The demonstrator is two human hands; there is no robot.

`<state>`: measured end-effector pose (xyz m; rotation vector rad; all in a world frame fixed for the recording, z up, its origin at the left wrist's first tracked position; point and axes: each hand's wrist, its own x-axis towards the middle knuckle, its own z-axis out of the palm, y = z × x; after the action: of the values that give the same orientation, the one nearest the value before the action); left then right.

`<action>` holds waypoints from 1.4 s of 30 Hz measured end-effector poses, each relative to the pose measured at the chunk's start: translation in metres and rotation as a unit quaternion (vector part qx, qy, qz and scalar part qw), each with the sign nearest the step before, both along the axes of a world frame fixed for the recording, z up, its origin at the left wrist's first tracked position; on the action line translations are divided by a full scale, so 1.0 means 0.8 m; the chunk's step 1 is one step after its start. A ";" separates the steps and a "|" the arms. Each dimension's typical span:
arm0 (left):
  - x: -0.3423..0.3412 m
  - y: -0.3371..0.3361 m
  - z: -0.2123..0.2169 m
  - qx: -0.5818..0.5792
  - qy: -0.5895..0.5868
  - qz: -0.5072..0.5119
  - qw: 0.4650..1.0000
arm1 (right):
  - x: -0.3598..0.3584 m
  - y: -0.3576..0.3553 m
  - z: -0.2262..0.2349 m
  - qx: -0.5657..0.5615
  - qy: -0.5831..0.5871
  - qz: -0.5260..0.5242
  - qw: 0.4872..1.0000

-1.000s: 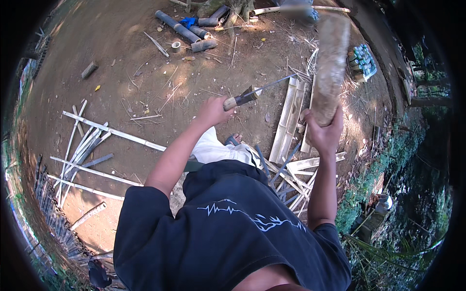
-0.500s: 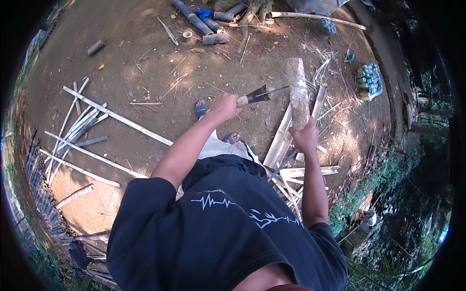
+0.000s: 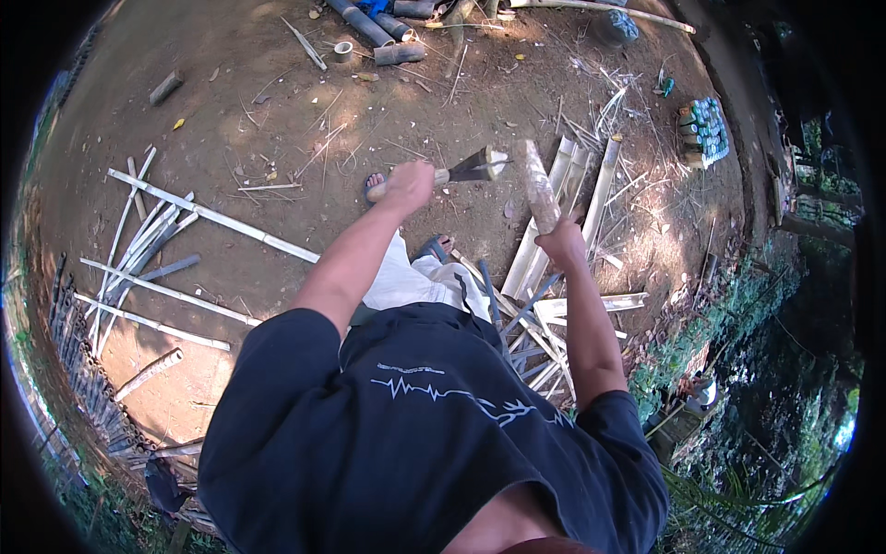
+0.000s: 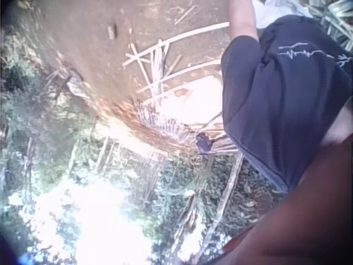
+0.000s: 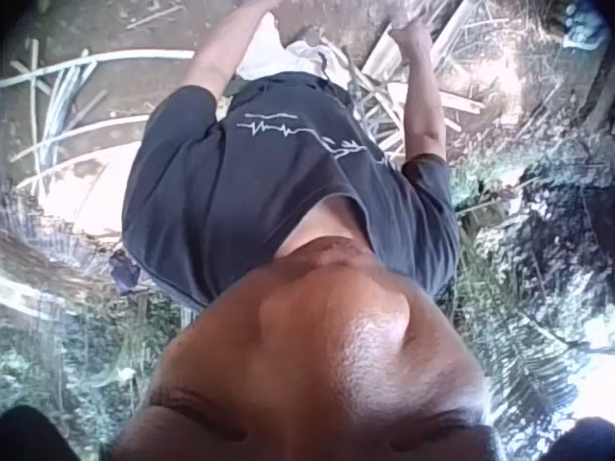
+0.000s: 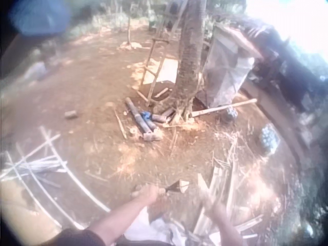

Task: The person splits pieces of bamboo using a large knife, holding the bamboo pieces and driving the blade through the fibers.

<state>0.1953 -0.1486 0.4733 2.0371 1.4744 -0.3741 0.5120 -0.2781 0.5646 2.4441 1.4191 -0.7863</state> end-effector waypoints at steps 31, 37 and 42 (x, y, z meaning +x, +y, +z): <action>0.019 0.086 -0.076 0.030 -0.159 -0.053 0.985 | -0.057 0.064 0.000 0.795 0.119 -0.065 0.591; 0.016 0.104 -0.226 0.063 -0.120 -0.112 0.984 | -0.078 -0.008 -0.305 0.082 -0.054 -0.134 0.986; 0.051 0.095 -0.318 0.104 -0.195 -0.053 0.974 | -0.060 0.012 -0.330 0.253 0.020 -0.192 0.948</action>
<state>0.2364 -0.0723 0.2185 2.2026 1.2052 0.1433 0.4638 -0.2686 0.3004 3.1816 1.2974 -0.5933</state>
